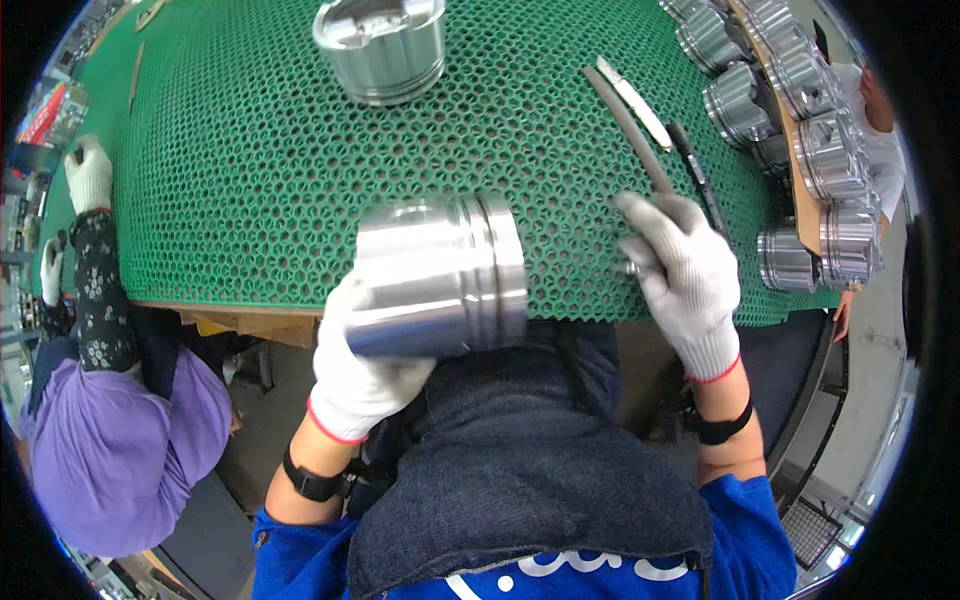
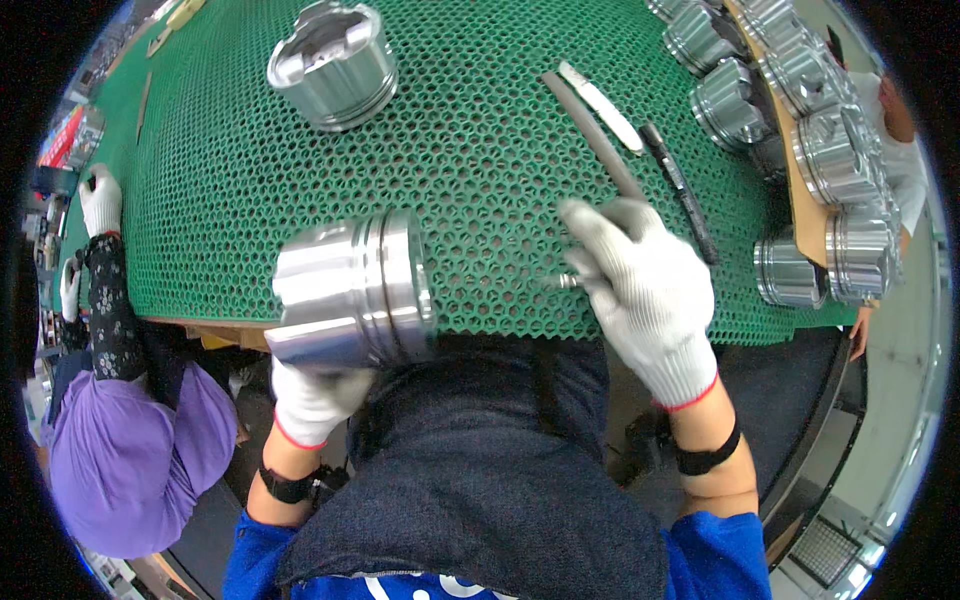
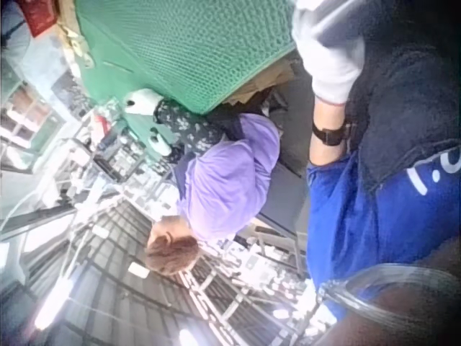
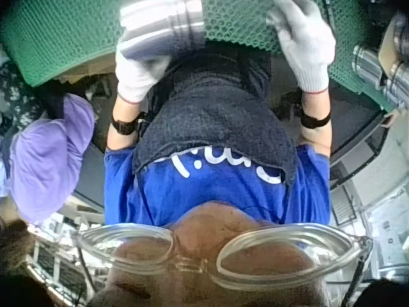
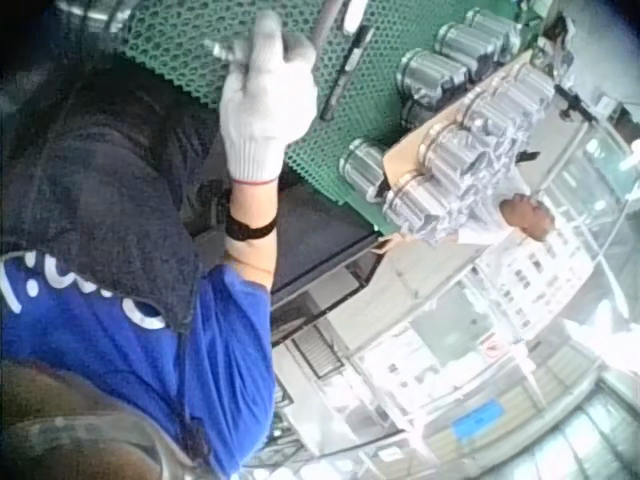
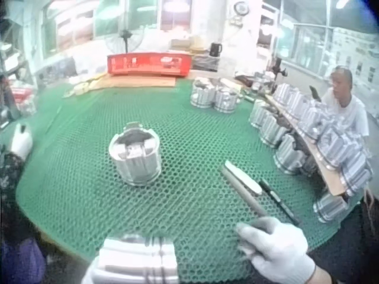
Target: Deburring and smoothing the edges of metal engine pistons using a hand file and a scraping tool.
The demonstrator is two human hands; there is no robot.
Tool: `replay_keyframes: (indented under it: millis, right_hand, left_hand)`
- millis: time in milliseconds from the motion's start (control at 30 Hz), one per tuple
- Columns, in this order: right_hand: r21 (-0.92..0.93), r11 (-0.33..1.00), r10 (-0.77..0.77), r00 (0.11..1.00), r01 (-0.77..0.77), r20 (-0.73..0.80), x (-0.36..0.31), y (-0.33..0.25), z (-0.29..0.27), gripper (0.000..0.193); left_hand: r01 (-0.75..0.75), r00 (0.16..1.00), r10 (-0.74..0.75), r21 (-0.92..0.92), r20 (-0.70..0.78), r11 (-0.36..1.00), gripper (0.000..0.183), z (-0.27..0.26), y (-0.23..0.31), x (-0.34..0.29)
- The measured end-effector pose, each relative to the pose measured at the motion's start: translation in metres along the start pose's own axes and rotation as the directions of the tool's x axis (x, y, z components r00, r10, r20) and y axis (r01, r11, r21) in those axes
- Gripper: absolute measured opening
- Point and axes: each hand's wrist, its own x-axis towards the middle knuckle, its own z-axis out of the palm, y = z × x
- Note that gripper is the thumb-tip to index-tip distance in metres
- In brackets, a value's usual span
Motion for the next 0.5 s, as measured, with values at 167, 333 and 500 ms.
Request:
replay_keyframes:
  millis: [167,333,500]
  right_hand:
    - [-0.162,0.982,0.095,0.995,-0.095,-0.008,0.065,0.029,0.012,0.036]
    - [-0.159,0.983,0.099,0.995,-0.093,0.032,0.089,0.069,0.018,0.038]
    - [-0.171,0.980,0.133,0.974,-0.102,0.183,0.094,0.058,0.012,0.037]
  left_hand:
    - [0.426,0.852,-0.497,-0.333,-0.167,0.842,0.041,-0.049,0.006,0.025]
    - [0.204,0.926,-0.352,-0.605,-0.135,0.769,0.049,-0.073,0.004,0.049]
    - [0.138,0.948,-0.314,-0.951,0.046,0.276,0.047,-0.079,-0.011,0.041]
